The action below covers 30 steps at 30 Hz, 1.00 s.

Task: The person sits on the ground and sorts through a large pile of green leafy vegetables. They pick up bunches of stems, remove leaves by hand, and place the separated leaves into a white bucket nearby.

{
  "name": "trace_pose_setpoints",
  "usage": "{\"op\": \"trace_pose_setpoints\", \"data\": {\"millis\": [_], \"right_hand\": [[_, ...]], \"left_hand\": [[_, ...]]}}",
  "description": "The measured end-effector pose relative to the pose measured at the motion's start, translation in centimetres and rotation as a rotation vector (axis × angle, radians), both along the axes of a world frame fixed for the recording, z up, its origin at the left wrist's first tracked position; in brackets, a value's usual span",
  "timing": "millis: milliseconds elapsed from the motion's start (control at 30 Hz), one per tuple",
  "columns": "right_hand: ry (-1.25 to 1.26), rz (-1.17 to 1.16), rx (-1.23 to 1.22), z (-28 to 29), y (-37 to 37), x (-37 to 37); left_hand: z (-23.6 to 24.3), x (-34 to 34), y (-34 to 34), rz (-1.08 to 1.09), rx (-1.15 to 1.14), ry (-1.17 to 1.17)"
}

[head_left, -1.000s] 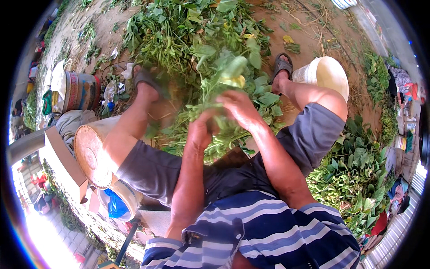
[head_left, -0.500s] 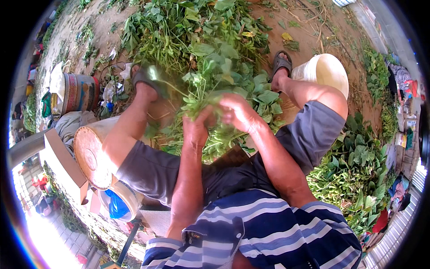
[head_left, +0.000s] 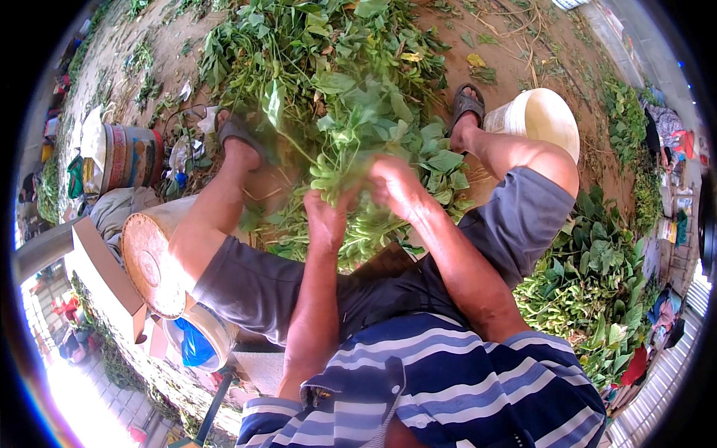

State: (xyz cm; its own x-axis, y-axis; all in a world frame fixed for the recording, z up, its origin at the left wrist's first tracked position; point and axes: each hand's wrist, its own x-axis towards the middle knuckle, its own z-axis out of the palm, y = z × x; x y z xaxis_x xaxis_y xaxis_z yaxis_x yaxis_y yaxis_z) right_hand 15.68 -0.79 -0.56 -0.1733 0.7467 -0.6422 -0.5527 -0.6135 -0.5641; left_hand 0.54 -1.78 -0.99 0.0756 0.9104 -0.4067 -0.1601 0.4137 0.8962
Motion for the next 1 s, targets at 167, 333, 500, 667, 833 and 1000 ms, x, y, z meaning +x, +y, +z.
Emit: {"op": "trace_pose_setpoints", "data": {"millis": [167,333,500,667,833,1000], "right_hand": [[0.119,-0.070,-0.006,-1.5,-0.7,-0.5],[0.102,0.038,0.115,-1.4,-0.9,-0.7],[0.108,0.164,0.147,-0.3,-0.6,0.4],[0.040,0.079,0.064,1.1,-0.8,-0.5],[0.040,0.111,0.101,0.2,-0.6,0.0],[0.064,-0.059,0.091,1.4,-0.6,-1.2]], "left_hand": [[-1.0,0.3,-0.2,0.092,-0.301,-0.406],[-2.2,-0.4,-0.5,0.165,-0.498,-0.746],[0.4,0.1,-0.1,0.120,-0.297,-0.526],[-0.2,0.1,-0.1,0.096,-0.182,-0.304],[-0.4,0.2,-0.1,0.065,-0.099,-0.155],[-1.3,0.0,-0.5,0.026,-0.089,-0.151]]}}
